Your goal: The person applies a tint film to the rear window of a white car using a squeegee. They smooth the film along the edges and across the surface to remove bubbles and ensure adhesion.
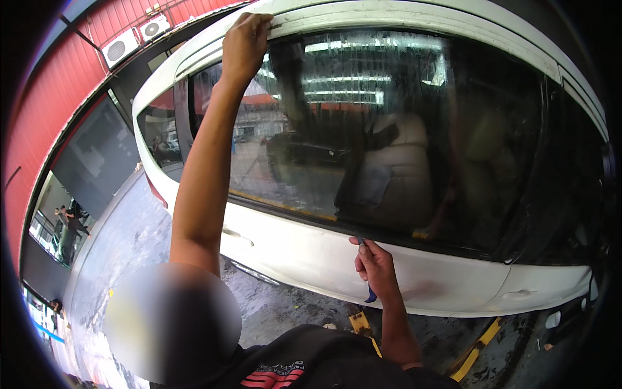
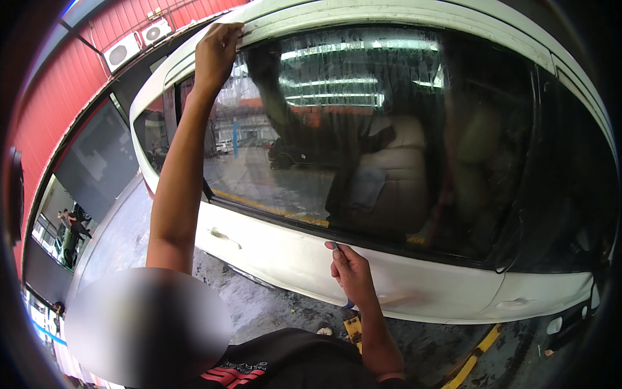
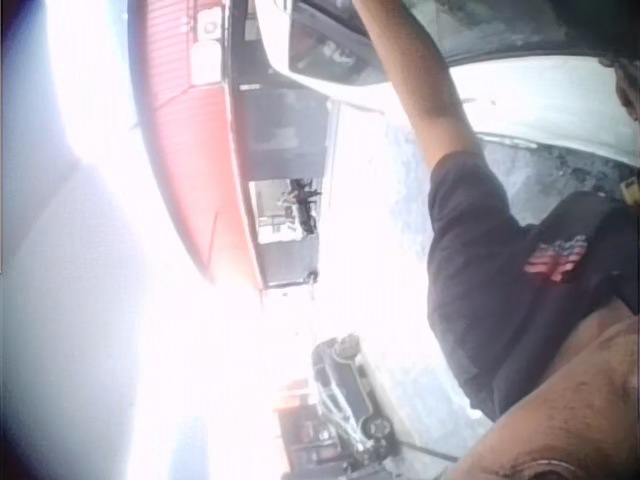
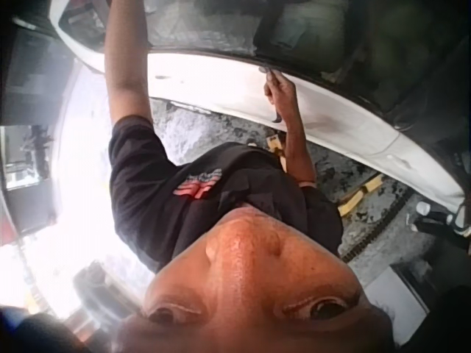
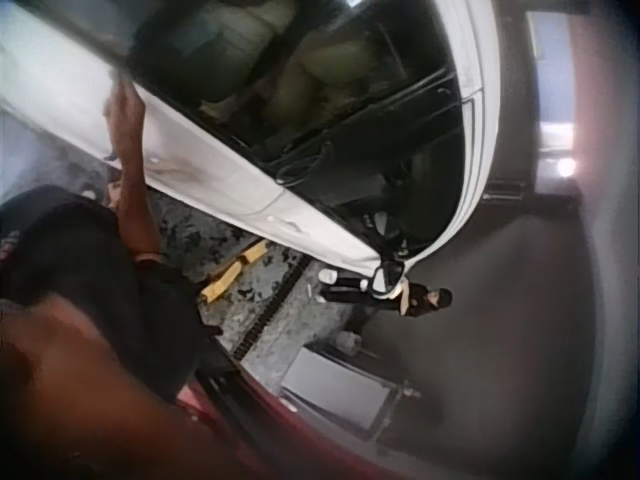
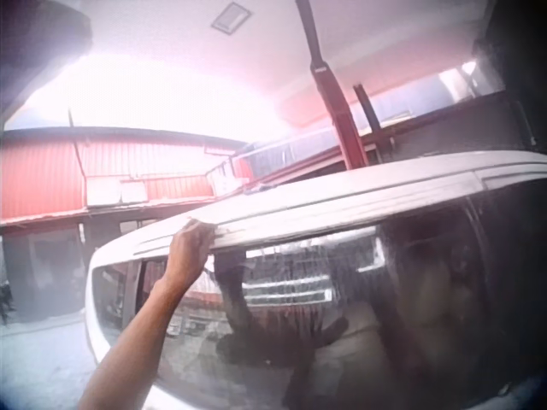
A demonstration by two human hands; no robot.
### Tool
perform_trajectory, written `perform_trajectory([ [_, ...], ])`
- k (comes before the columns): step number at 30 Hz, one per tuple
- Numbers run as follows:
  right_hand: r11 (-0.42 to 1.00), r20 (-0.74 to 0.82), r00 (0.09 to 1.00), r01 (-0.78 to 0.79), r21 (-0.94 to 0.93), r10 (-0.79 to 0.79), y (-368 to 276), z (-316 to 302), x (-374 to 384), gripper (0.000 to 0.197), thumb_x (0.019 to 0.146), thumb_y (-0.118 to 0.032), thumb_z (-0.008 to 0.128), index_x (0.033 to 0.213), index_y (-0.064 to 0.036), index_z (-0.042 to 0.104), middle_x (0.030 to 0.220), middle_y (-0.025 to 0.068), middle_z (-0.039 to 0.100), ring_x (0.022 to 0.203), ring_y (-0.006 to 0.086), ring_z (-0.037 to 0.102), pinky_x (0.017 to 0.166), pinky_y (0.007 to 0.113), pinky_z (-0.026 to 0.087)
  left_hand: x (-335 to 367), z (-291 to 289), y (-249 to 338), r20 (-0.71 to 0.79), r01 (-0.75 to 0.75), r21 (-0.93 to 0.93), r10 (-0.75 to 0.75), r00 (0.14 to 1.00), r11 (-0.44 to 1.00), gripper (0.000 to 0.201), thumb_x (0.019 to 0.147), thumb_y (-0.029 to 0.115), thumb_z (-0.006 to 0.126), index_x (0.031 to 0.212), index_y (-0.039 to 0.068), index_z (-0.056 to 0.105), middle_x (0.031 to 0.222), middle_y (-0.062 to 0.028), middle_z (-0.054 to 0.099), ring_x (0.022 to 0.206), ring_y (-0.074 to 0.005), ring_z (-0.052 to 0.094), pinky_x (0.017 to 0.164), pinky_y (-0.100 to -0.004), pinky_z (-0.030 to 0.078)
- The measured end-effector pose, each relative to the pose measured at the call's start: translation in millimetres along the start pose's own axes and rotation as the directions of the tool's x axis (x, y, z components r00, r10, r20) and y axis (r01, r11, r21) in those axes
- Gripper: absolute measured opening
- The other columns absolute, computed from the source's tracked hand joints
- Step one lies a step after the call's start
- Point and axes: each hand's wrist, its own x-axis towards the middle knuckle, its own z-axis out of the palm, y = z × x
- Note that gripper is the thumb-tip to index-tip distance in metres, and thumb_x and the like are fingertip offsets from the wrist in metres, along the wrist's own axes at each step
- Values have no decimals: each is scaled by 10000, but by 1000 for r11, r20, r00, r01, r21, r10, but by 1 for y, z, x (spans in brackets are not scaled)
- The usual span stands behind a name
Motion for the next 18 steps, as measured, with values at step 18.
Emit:
perform_trajectory([
  [18,992,189,982,4,-123,19,-2,18,51,350,1131,-257,514,1360,-35,660,705,-32,495,656,47,452,594,240,402,18,-19,14,273,-293,302,212,938,907,122,966,161,656,991,85,749,1017,-76,722,872,-346,718,747,-434,564],
])
